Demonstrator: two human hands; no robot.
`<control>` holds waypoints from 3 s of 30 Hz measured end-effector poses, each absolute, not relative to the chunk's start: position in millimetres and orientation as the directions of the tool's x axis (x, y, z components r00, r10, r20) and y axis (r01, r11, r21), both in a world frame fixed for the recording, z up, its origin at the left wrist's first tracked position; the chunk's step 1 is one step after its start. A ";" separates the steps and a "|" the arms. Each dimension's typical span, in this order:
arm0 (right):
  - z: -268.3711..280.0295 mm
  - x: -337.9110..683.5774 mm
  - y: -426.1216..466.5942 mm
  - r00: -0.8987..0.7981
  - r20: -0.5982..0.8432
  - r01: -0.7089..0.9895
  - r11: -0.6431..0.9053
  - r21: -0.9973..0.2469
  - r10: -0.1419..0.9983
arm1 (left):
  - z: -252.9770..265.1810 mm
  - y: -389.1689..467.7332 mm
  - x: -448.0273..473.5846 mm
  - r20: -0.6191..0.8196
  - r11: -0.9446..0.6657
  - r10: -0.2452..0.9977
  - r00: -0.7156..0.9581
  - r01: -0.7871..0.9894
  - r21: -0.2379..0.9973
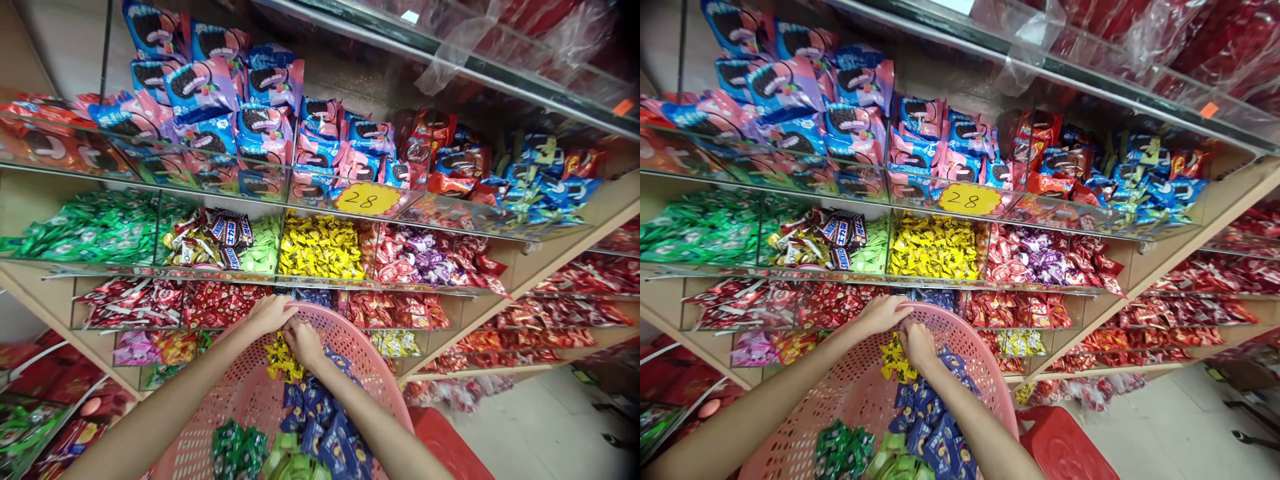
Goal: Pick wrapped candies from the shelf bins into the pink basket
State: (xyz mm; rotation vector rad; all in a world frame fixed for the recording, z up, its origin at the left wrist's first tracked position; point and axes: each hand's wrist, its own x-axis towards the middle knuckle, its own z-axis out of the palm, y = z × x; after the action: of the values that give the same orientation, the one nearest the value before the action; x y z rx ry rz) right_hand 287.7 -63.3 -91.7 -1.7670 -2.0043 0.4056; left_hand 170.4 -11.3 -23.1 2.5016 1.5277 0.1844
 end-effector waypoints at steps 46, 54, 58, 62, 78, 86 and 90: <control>74.2 360.1 -28.2 -0.061 0.532 0.962 0.192 -0.195 0.844 | -30.8 -6.9 165.5 0.028 -0.463 0.881 0.472 0.850 0.249; 70.0 351.0 -21.7 -0.088 0.501 0.976 0.174 -0.128 0.861 | -36.1 -3.6 165.8 0.044 -0.475 0.877 0.479 0.847 0.241; 71.7 352.8 -17.9 -0.088 0.614 0.964 0.222 -0.145 0.785 | -34.6 -4.8 165.7 0.039 -0.466 0.880 0.472 0.849 0.250; 79.5 356.8 -23.1 0.011 0.698 0.886 0.317 -0.339 0.716 | -32.0 -6.5 166.1 0.044 -0.467 0.881 0.471 0.851 0.242; 13.0 315.6 -94.3 -0.182 0.531 0.508 0.541 -0.670 0.828 | -31.3 -8.0 166.8 0.014 -0.462 0.881 0.473 0.854 0.239; -11.6 325.9 -89.5 -0.212 0.427 0.568 0.467 -0.678 0.879 | -29.7 -8.6 166.2 0.035 -0.483 0.872 0.488 0.847 0.223; -16.8 329.9 -88.3 -0.174 0.379 0.574 0.407 -0.711 0.909 | -28.2 -8.8 166.4 0.019 -0.470 0.876 0.483 0.842 0.265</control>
State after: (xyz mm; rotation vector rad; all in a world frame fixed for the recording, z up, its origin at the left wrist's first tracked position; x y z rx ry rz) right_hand 329.9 -88.3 -16.8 -1.2721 -1.8645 0.5291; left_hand 166.4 -8.8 -28.2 2.5093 1.4779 0.2228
